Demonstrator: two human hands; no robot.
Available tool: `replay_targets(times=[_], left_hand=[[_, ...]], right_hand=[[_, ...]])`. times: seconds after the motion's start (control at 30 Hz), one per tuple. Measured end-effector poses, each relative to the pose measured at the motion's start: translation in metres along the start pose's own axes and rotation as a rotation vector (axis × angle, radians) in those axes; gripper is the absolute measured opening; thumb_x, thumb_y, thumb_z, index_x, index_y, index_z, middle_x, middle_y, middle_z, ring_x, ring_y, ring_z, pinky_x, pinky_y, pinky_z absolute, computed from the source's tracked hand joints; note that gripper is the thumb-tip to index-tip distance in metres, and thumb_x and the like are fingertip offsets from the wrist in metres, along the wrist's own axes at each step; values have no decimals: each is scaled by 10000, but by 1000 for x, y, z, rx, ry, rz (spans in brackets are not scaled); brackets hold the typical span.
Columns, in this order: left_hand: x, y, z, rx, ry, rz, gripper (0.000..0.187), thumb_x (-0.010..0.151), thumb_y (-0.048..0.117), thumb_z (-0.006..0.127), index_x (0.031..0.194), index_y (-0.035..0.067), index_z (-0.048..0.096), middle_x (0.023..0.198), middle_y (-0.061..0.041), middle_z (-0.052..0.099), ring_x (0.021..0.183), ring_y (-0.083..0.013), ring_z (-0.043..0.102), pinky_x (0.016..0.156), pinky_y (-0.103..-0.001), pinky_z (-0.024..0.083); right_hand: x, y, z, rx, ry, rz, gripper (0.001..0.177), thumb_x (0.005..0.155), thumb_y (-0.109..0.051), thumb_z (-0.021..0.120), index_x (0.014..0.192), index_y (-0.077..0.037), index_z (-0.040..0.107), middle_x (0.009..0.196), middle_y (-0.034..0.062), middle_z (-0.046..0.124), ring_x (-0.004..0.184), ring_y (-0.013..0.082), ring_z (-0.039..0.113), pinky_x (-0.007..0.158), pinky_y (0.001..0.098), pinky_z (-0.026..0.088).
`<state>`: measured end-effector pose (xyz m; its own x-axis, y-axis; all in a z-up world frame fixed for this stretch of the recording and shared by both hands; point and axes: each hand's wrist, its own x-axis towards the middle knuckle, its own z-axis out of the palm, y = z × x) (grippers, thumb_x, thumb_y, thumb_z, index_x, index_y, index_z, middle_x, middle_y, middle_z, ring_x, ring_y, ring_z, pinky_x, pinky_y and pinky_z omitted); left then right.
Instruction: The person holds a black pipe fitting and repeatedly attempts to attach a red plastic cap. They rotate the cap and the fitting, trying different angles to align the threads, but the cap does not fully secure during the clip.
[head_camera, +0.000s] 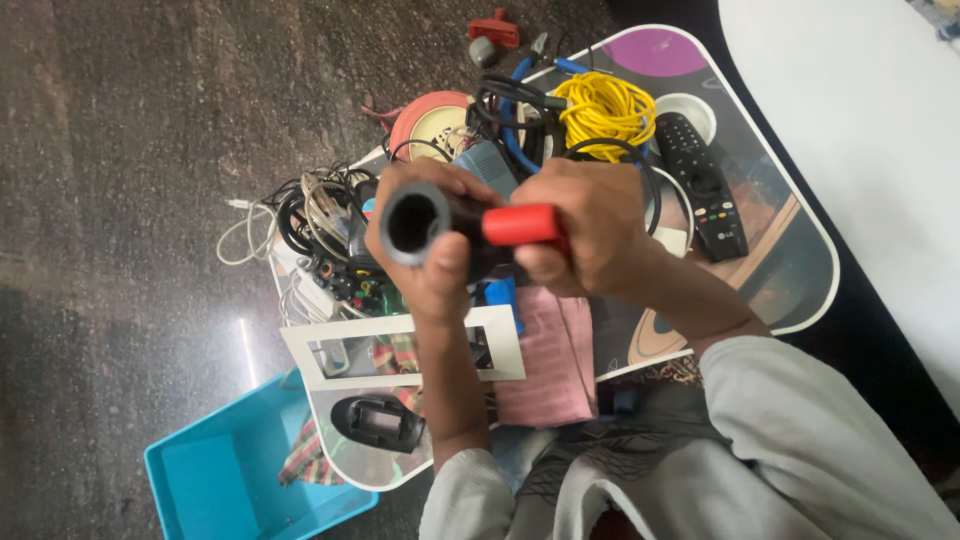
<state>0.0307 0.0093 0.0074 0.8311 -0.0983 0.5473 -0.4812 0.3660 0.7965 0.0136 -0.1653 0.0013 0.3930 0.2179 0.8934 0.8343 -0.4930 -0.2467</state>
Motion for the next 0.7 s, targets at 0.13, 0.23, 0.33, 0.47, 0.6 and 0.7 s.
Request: replay_targets(times=[0.13, 0.23, 0.33, 0.47, 0.6, 0.7], left_hand=[[-10, 5, 12, 78, 10, 246, 645, 889, 526, 783, 1048, -53, 546, 954, -172, 662, 769, -255, 716, 700, -332, 616], [-9, 8, 15, 292, 23, 530, 547, 870, 398, 780, 1003, -90, 570, 932, -198, 670, 839, -298, 732, 742, -365, 635], [-6, 8, 10, 644, 43, 726, 391, 837, 226, 796, 943, -93, 596, 908, -220, 701, 859, -337, 758, 778, -404, 650], [-2, 12, 8, 874, 43, 739, 329, 814, 147, 811, 964, -74, 618, 943, -216, 691, 901, -362, 746, 815, -419, 638], [8, 7, 7, 1029, -23, 784, 213, 907, 31, 749, 1043, -66, 617, 1028, -194, 674, 966, -350, 729, 823, -383, 617], [15, -6, 12, 1012, -13, 866, 454, 878, 300, 858, 973, -67, 609, 928, -184, 640, 845, -345, 701, 769, -416, 604]], right_hand=[[-8, 5, -4, 153, 8, -28, 283, 1115, -342, 545, 1150, -74, 462, 799, 84, 587, 622, 254, 581, 573, 387, 449], [-10, 9, -1, 348, 9, 33, 444, 1113, -488, 475, 1129, -44, 487, 815, 53, 577, 649, 221, 581, 600, 354, 447], [-12, 17, 18, 359, 99, 261, 514, 1153, -545, 376, 985, -92, 550, 877, 62, 584, 725, 249, 567, 639, 363, 437], [-18, 40, 30, 568, -78, 506, 657, 1135, -607, 335, 990, -9, 564, 853, 95, 591, 722, 259, 558, 665, 362, 434], [-24, 87, 39, 476, -202, 589, 622, 1112, -562, 332, 959, -34, 623, 783, 82, 607, 709, 209, 594, 652, 338, 445], [-35, 113, 40, 170, -152, 251, 536, 1211, -402, 307, 1078, 23, 606, 911, 140, 610, 860, 259, 586, 816, 367, 454]])
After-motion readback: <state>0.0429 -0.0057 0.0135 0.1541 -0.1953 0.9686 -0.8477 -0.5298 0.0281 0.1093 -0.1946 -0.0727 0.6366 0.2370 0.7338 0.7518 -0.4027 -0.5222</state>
